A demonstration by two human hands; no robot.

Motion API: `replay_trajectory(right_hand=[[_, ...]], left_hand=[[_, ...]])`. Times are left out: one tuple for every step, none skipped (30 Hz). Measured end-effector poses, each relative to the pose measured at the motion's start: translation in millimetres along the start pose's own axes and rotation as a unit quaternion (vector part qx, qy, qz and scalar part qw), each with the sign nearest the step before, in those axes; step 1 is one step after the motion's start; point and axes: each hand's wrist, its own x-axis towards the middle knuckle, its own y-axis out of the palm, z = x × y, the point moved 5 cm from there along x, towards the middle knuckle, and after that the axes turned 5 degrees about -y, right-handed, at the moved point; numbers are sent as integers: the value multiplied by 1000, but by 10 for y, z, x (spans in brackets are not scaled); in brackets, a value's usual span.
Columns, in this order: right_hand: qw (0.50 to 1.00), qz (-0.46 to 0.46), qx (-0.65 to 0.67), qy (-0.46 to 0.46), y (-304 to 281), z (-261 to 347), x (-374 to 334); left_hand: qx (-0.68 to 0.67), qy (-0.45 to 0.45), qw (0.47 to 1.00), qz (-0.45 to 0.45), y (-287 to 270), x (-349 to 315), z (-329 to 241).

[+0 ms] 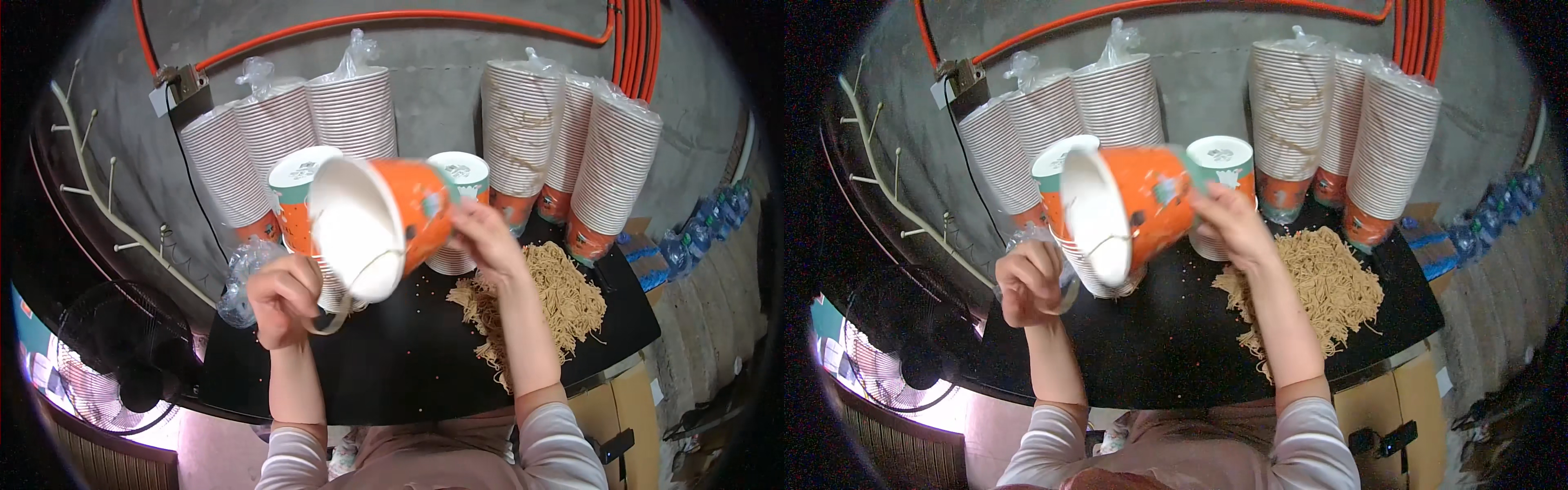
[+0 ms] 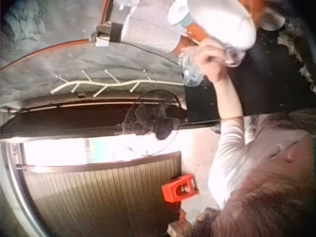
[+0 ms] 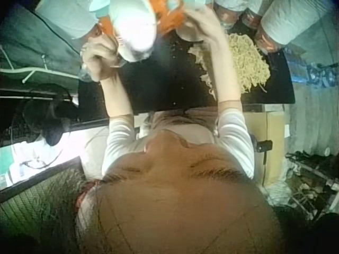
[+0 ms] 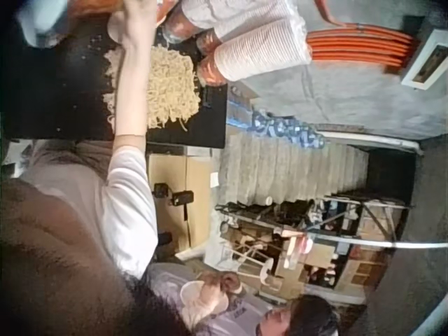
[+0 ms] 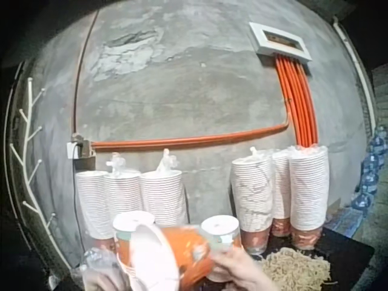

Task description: Attaching plastic wire handles to paper food cups by threading them through pre-punched holes.

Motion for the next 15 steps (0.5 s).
replay_trajectory(right_hand=[[998, -38, 28, -50, -63, 124, -13], [992, -63, 15, -112, -167, 275, -32], [982, -83, 3, -172, -237, 417, -52], [971, -111, -16, -209, -271, 524, -91], [959, -137, -33, -245, -283, 631, -127], [952, -149, -79, -257, -282, 706, -122], [944, -132, -115, -279, -204, 773, -64], [934, -120, -155, -299, -132, 851, -4], [923, -106, -190, -319, -47, 898, 95], [907, -81, -250, -330, -1, 870, 257], [859, -81, -347, -369, 106, 896, 369], [838, -52, -381, -388, 261, 879, 481], [815, -13, -418, -402, 424, 884, 584], [789, 28, -452, -416, 624, 891, 698], [775, 60, -454, -435, 791, 854, 846]], left_hand=[[112, 16, 993, -18, 3, 9, -44], [217, 32, 975, -35, 58, 61, -104], [324, 47, 943, -54, 86, 92, -178], [407, 71, 909, -53, 72, 118, -232], [379, 76, 916, -111, -35, 72, -248], [350, 80, 918, -168, -158, -6, -218], [318, 84, 917, -225, -255, -68, -217], [294, 88, 911, -275, -273, -49, -239], [265, 81, 907, -316, -360, -78, -246], [234, 73, 901, -357, -473, -123, -254], [198, 66, 894, -398, -551, -150, -238], [124, 60, 881, -452, -571, -155, -239], [82, 63, 884, -456, -612, -179, -226], [42, 68, 885, -460, -683, -222, -232], [5, 73, 884, -462, -737, -257, -251]])
